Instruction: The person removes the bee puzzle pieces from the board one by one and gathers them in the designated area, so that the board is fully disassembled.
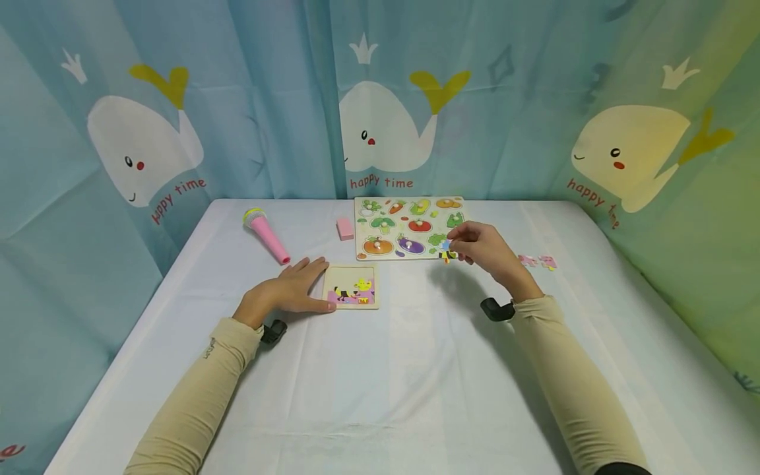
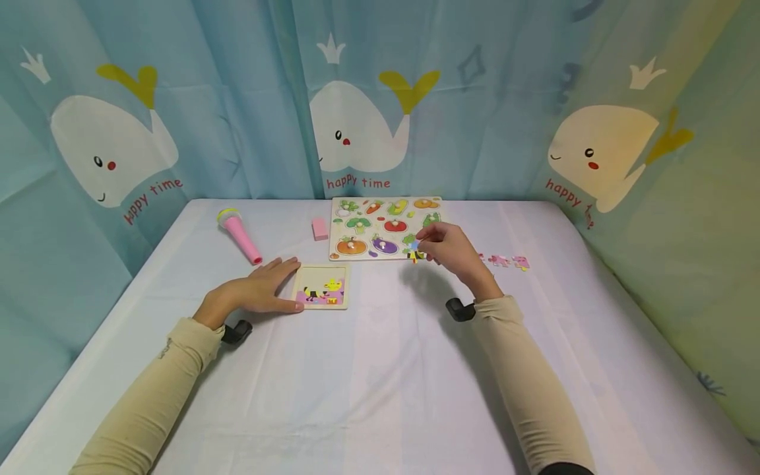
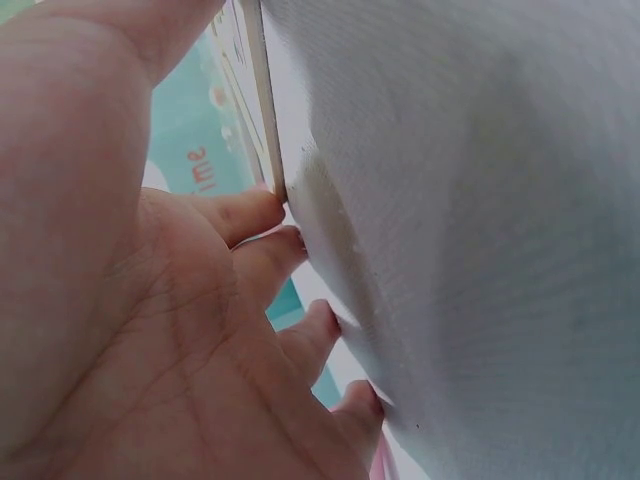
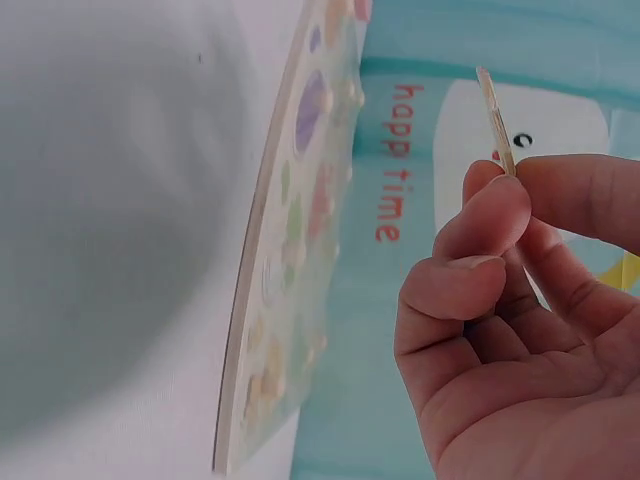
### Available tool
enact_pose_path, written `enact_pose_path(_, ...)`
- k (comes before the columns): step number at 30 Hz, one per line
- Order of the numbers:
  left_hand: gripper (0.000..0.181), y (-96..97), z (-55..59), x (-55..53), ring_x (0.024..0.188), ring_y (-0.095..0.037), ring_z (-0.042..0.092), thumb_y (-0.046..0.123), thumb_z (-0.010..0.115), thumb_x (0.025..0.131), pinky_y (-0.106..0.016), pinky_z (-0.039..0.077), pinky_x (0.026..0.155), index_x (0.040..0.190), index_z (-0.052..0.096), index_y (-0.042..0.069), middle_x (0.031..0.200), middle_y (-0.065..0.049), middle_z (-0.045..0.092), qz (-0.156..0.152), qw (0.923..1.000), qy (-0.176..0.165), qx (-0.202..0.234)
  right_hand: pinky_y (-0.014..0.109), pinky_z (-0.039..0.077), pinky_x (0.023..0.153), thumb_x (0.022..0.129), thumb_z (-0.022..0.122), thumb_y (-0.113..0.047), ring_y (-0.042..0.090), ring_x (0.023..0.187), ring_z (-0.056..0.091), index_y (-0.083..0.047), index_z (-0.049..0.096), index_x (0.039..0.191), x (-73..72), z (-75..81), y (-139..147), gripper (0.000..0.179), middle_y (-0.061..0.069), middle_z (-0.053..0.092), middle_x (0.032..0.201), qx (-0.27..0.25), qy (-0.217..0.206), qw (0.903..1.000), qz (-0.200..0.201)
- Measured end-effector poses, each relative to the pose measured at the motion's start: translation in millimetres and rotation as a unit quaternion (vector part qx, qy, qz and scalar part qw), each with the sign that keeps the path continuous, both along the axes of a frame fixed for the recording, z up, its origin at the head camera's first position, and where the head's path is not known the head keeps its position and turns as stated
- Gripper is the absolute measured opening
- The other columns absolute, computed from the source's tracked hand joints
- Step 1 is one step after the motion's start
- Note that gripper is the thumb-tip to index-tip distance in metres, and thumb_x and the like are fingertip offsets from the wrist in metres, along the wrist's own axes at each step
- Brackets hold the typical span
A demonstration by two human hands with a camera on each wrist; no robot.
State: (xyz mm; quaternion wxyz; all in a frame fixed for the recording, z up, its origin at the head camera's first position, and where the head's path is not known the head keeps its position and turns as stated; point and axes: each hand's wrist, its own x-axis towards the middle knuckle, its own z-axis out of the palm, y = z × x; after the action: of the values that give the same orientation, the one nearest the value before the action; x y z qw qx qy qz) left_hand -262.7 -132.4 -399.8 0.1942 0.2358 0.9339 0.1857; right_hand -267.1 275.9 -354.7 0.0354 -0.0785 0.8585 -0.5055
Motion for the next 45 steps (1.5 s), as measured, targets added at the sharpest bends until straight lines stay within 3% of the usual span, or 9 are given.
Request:
enact_pose_path(12, 0.107, -0.3, -3.8, -2.5, 0.163, -0.042, 0.004, 0.057, 0.072, 0.096, -0.061, 0.004, 0.129, 0.17, 0.02, 0.001, 0.177, -0.018, 0.014, -0.001, 1.0, -0.001, 0.002, 0.028, 0.05, 0.067, 0.106, 0.064, -0.009, 0.018, 0.079, 0.059, 0.009, 0.063, 0.127, 3.2, -0.3, 29, 0.027, 0.008, 0.068, 0.097, -0.015, 0.017, 0.9993, -0.028)
enact_pose_path(20, 0.106, -0.2, -1.4, -1.8, 0.163, -0.043, 0.004, 0.056, 0.072, 0.096, -0.061, 0.004, 0.129, 0.17, 0.02, 0.0, 0.177, -0.019, 0.014, -0.004, 1.0, -0.003, 0.003, 0.027, 0.05, 0.067, 0.108, 0.061, -0.009, 0.015, 0.078, 0.058, 0.009, 0.061, 0.13, 2.5, -2.7, 53, 0.029, 0.007, 0.066, 0.097, 0.022, 0.007, 0.9984, -0.052)
enact_pose_path(38, 0.105, 0.0, 0.7, -0.3, 0.162, -0.044, 0.005, 0.055, 0.071, 0.097, -0.061, 0.005, 0.129, 0.169, 0.019, -0.001, 0.177, -0.021, 0.015, -0.006, 1.0, 0.0, 0.0, 0.025, 0.053, 0.069, 0.108, 0.061, -0.01, 0.012, 0.081, 0.059, 0.012, 0.061, 0.13, 12.6, -1.0, 99, 0.032, -0.002, 0.067, 0.098, 0.039, 0.022, 0.9953, -0.085)
enact_pose_path(45, 0.105, -0.4, 0.6, -0.6, 0.163, -0.043, 0.004, 0.056, 0.072, 0.097, -0.06, 0.005, 0.129, 0.17, 0.02, -0.001, 0.177, -0.02, 0.015, -0.004, 1.0, -0.001, 0.001, 0.025, 0.053, 0.068, 0.108, 0.058, -0.011, 0.01, 0.082, 0.06, 0.012, 0.06, 0.131, 17.4, -2.8, 121, 0.032, -0.002, 0.066, 0.101, 0.071, 0.016, 0.9928, -0.095)
